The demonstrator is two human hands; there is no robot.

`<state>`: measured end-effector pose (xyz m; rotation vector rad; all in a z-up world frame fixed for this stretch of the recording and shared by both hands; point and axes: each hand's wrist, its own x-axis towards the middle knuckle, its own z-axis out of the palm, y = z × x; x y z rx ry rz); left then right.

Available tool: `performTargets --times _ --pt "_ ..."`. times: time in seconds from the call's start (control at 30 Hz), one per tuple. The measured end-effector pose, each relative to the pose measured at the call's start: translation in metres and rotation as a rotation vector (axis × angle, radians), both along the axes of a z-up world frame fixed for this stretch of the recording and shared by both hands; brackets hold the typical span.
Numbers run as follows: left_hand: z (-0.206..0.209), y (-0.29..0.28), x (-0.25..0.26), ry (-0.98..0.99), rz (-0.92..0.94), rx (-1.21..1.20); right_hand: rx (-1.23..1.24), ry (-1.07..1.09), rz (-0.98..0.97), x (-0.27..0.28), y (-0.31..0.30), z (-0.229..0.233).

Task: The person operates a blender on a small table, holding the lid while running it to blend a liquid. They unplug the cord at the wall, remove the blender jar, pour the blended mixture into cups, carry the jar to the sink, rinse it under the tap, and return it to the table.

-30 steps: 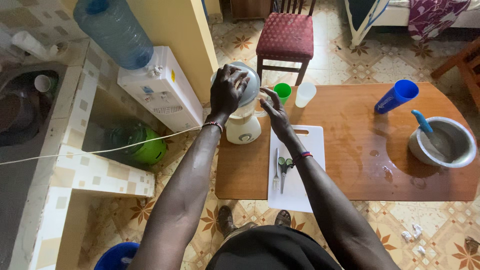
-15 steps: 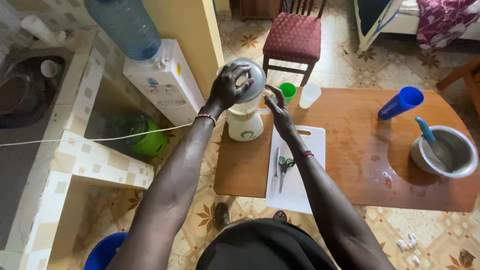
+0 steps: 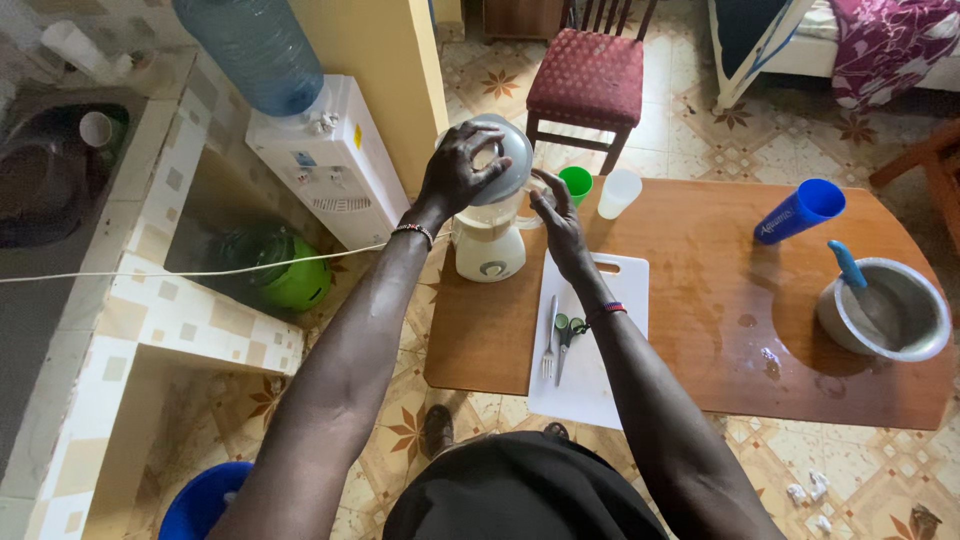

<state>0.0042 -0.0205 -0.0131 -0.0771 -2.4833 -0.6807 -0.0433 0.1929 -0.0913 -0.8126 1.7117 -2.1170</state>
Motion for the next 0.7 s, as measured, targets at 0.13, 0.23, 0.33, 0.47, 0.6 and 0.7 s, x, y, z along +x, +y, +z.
performTargets --times 0.13,0.23,0.33,0.47,0.6,0.7 --pt "-0.0006 -0.0022 -0.0028 -0.003 0.003 0.010 0.025 -0.017 -0.013 -0.0011 -0.0018 0.0015" --pt "-0.0024 -0.0019 -0.0043 -0.014 0.012 0.024 0.037 0.004 -0.024 0.0001 -0.0007 0.0035" --pt "-0.0041 -0.0014 -0.0053 -0.002 0.017 0.026 0.055 -0.001 -0.026 0.0021 0.0008 0.0056" --pt "-0.0031 -0.0015 -0.0058 0.006 0.010 0.048 0.043 -0.013 -0.017 0.0024 0.0006 0.0079" --pt "0.0002 0.0023 -0.0041 -0.016 0.015 0.068 0.049 -0.010 -0.016 0.0015 0.0009 0.0059" --pt "0.0034 0.0064 -0.0018 0.011 0.007 0.080 0.078 -0.036 -0.030 0.0013 0.0015 0.0046"
